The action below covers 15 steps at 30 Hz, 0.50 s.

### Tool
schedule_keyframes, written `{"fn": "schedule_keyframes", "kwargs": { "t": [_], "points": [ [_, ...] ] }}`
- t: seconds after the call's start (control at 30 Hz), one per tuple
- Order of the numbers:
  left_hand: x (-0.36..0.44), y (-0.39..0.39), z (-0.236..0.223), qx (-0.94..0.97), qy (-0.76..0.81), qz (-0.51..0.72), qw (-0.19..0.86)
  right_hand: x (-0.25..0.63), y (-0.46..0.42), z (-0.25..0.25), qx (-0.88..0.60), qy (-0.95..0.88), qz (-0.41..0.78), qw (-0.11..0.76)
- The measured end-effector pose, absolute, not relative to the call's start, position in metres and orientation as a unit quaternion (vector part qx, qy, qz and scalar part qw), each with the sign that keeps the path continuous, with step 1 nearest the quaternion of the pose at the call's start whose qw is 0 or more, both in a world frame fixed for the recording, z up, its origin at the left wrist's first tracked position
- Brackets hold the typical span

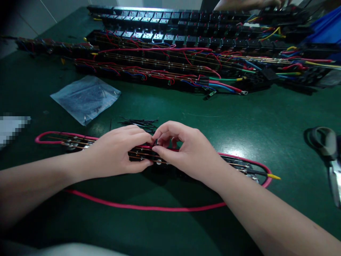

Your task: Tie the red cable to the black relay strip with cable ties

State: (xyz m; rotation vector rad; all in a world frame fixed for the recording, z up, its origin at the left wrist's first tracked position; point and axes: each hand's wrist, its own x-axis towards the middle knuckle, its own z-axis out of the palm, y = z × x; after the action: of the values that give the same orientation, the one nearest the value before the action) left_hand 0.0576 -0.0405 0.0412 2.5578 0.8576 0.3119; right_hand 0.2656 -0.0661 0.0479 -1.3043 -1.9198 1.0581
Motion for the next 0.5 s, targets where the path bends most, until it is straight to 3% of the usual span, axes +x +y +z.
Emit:
{"fn": "schedule_keyframes", "kwargs": {
  "t": [0.5],
  "points": [
    [0.0569, -0.0403, 0.0413, 0.922, 0.313, 0.108, 0.201, 0.2652, -0.0642, 0.05, -0.488, -0.729, 0.386, 0.285]
  ]
}}
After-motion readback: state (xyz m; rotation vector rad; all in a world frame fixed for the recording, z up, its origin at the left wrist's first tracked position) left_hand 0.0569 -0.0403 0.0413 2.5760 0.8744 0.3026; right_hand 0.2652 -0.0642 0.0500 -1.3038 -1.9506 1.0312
